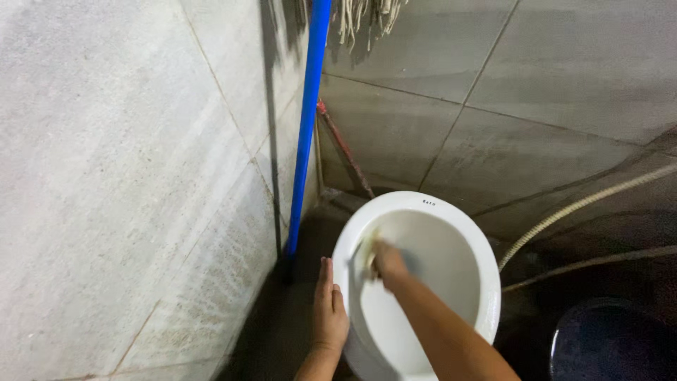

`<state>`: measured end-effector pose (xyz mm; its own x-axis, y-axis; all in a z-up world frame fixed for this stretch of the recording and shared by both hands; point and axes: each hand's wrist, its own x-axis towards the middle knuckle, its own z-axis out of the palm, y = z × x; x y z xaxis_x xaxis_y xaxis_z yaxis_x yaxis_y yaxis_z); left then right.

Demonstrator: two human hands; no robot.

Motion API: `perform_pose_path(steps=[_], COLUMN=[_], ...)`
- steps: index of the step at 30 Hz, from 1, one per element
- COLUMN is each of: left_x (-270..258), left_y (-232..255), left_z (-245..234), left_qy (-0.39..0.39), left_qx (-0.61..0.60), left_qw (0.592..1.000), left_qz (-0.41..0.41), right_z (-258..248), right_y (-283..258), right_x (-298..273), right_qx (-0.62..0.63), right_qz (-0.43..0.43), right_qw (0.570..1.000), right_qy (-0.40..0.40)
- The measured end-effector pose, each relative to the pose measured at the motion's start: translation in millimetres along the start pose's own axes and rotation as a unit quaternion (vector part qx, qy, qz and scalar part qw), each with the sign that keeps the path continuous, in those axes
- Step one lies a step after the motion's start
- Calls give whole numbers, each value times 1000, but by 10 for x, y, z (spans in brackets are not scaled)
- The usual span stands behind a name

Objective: The person pours water into the toilet bowl, adds cleaning powder, and scrubs the bowl with a brush. They rinse the brush and continue scrubbing the interior surfaces of the toilet.

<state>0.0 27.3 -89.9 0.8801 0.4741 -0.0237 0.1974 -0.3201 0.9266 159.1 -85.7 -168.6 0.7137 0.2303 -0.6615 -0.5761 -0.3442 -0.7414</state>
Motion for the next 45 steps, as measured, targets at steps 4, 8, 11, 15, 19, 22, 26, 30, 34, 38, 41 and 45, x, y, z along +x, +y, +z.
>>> perform_pose_path(steps=[4,8,11,15,19,22,26,30,34,38,41,45], left_x=[-8,-24,21,10,36,21,55,9,7,-5,37,13], left_y=[-2,0,9,-27,-17,16,37,4,59,145,187,101], left_z=[-32,16,-3,14,1,29,-23,30,-9,-52,-65,-13], left_qy=[-5,7,5,-1,23,20,-7,18,13,-3,17,2], left_qx=[6,32,-30,-20,51,66,48,68,68,77,63,62], left_qw=[1000,999,999,1000,998,997,998,997,998,997,998,998], left_qz=[-1,17,15,-19,24,21,-28,29,5,-22,8,-20], right_z=[-185,-147,173,-38,-1057,-1478,-732,-208,-878,-1091,-479,-280], right_y=[402,150,-216,41,20,-10,453,770,90,-57,504,907], right_x=[-303,-205,-184,-931,-1323,-1157,-972,-1134,-1235,-1053,-724,-472], right_qx=[-396,-110,97,-320,-713,-846,-789,-521,-883,-930,-724,-544], right_qz=[10,73,28,0,-75,-12,-129,-203,-148,-8,-116,-132], right_qw=[896,987,994,940,666,528,595,828,433,367,676,822], right_qy=[-199,-91,-29,-117,-205,-78,-81,-39,-102,-24,81,103])
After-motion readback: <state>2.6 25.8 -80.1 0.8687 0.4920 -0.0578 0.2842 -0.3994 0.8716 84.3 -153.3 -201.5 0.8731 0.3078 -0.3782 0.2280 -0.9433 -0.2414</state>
